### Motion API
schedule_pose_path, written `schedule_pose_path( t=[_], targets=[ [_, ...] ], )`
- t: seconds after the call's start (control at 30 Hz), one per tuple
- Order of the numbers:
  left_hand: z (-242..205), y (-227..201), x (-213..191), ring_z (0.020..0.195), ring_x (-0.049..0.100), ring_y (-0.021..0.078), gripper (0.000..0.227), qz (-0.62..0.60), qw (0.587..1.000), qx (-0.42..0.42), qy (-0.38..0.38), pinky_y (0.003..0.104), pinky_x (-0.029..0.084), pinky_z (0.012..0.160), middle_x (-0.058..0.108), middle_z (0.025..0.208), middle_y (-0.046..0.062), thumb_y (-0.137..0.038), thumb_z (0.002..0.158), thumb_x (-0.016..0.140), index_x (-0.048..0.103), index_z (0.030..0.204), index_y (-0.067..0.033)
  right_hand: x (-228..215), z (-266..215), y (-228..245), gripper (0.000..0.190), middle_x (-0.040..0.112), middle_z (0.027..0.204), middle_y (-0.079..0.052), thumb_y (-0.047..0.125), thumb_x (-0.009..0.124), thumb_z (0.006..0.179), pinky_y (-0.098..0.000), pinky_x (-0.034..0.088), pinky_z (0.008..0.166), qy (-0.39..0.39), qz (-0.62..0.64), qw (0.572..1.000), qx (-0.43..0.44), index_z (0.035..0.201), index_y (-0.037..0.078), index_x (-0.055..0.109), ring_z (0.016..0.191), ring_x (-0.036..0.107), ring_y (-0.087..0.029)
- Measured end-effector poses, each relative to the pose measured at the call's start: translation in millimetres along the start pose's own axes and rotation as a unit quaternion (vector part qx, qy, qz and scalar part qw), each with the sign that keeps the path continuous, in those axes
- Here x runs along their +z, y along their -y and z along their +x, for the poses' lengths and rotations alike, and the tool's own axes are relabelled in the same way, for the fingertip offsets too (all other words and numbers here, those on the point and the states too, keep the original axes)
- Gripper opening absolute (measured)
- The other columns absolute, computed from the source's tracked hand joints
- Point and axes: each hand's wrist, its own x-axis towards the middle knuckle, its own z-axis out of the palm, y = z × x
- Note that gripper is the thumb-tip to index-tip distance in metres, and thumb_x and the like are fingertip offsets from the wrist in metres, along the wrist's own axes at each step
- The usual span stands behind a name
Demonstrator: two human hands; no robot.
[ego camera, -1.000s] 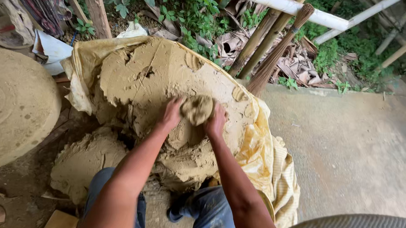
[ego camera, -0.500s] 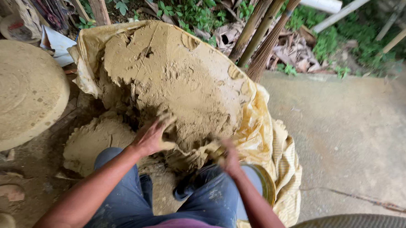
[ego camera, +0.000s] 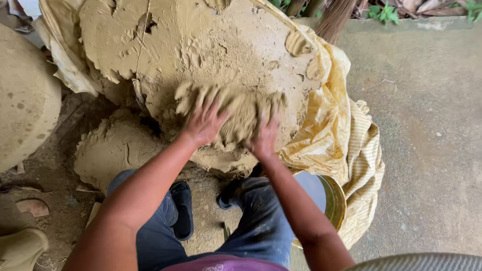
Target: The person kneads a large mass of clay by hand on a plastic-covered surface, repeatedly pushing, pulling, and tearing off smaller pieces of the material.
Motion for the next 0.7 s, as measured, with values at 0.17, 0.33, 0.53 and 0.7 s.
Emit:
schedule_pose_path(
  t=[0.17,0.33,0.53,0.7],
  targets=[
    [92.3,38.9,-16.9,0.151,0.026,0.0417,0.137,0.062,0.989,-0.085,0.105,0.065,0.016,0.125,0.023,0.164,0.021,-0.062,0.063,0.09,0.011,0.168,-0.0203,20.8,93.5,-50.1,0.096,0.05,0.14,-0.023,0.022,0.082,0.067,-0.0689,0.03,0.111,0.104,-0.083,0.986,0.102,0.153,0.017,0.039,0.132,0.047,-0.039],
    [147.7,74.5,-8.6,0.089,0.065,0.0247,0.097,-0.003,0.987,-0.154,0.041,0.036,0.062,0.062,0.052,0.143,0.018,-0.027,0.079,0.083,0.034,0.162,-0.0239,55.7,135.5,-114.2,0.075,0.069,0.104,-0.009,0.035,0.087,0.086,-0.0379,0.061,0.059,0.086,0.072,0.98,0.167,0.146,0.011,0.048,0.065,0.064,-0.022],
    [158.9,73.7,-15.7,0.089,0.053,0.0226,0.088,-0.014,0.982,-0.18,0.06,0.035,0.041,0.064,0.057,0.121,0.013,-0.027,0.088,0.078,0.034,0.163,-0.0259,85.9,154.7,-141.2,0.068,0.07,0.078,-0.01,0.003,0.054,0.094,-0.0336,0.048,0.045,0.103,0.124,0.934,0.319,0.16,0.017,0.047,0.052,0.049,-0.017],
    [136.9,47.5,-71.2,0.121,0.033,0.0303,0.086,-0.101,0.977,-0.171,0.073,0.05,0.026,0.091,0.033,0.144,0.014,-0.019,0.088,0.076,0.03,0.159,-0.0307,45.6,121.0,-95.4,0.086,0.071,0.109,-0.024,0.026,0.087,0.075,-0.0502,0.058,0.076,-0.077,0.04,0.996,0.025,0.147,0.004,0.045,0.089,0.07,-0.04]
  ],
)
